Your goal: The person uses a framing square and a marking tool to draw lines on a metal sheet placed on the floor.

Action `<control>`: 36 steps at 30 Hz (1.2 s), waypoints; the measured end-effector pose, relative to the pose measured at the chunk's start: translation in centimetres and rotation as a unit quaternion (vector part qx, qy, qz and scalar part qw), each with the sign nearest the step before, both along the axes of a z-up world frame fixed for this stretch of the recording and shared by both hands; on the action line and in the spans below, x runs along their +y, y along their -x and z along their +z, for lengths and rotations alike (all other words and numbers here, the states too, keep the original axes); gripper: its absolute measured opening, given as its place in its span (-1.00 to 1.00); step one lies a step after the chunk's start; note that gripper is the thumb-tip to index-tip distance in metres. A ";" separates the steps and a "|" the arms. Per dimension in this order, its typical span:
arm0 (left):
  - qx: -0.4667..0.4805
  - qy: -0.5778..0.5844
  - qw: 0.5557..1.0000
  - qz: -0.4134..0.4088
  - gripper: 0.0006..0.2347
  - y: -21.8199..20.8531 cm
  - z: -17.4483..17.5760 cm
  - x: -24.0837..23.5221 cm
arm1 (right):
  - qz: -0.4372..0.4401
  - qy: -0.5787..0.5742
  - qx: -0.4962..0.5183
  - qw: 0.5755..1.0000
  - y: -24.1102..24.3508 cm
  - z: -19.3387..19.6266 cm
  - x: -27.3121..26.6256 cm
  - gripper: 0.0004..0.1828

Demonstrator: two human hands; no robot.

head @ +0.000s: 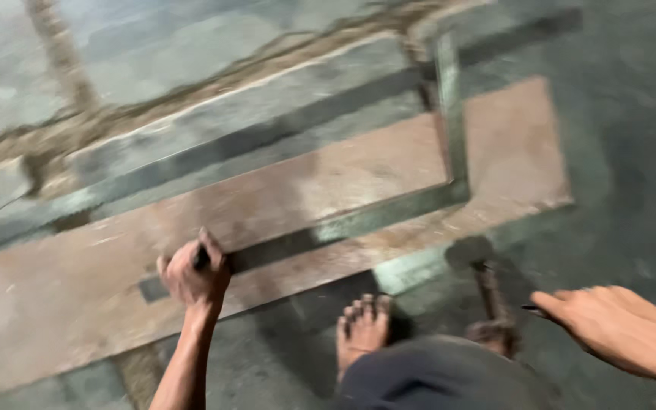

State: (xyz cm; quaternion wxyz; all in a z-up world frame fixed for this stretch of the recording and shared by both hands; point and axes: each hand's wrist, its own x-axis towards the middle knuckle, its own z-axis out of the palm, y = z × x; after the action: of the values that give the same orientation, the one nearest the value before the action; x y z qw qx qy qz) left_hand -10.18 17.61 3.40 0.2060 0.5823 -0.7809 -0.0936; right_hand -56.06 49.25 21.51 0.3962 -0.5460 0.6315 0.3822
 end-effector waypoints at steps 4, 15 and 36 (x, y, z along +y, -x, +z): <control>-0.046 0.028 0.998 -0.018 -0.60 5.7 -1.5 5.1 | -0.049 0.154 -0.054 0.985 0.8 -1.7 3.9 -0.50; -0.027 0.051 0.998 -0.013 -0.59 14.2 -4.1 8.4 | -0.272 0.574 -0.047 0.771 6.0 -16.1 -2.8 -0.28; -0.027 0.033 0.999 -0.026 -0.68 15.2 -3.6 9.2 | -0.381 0.550 -0.143 0.729 7.2 -21.9 -2.6 -0.39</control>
State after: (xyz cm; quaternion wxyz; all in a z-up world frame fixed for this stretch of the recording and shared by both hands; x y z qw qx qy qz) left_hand -25.40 26.80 -0.23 0.2017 0.5572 -0.8035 -0.0573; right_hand -63.21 46.67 -0.37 0.2244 -0.4298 0.8225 -0.2974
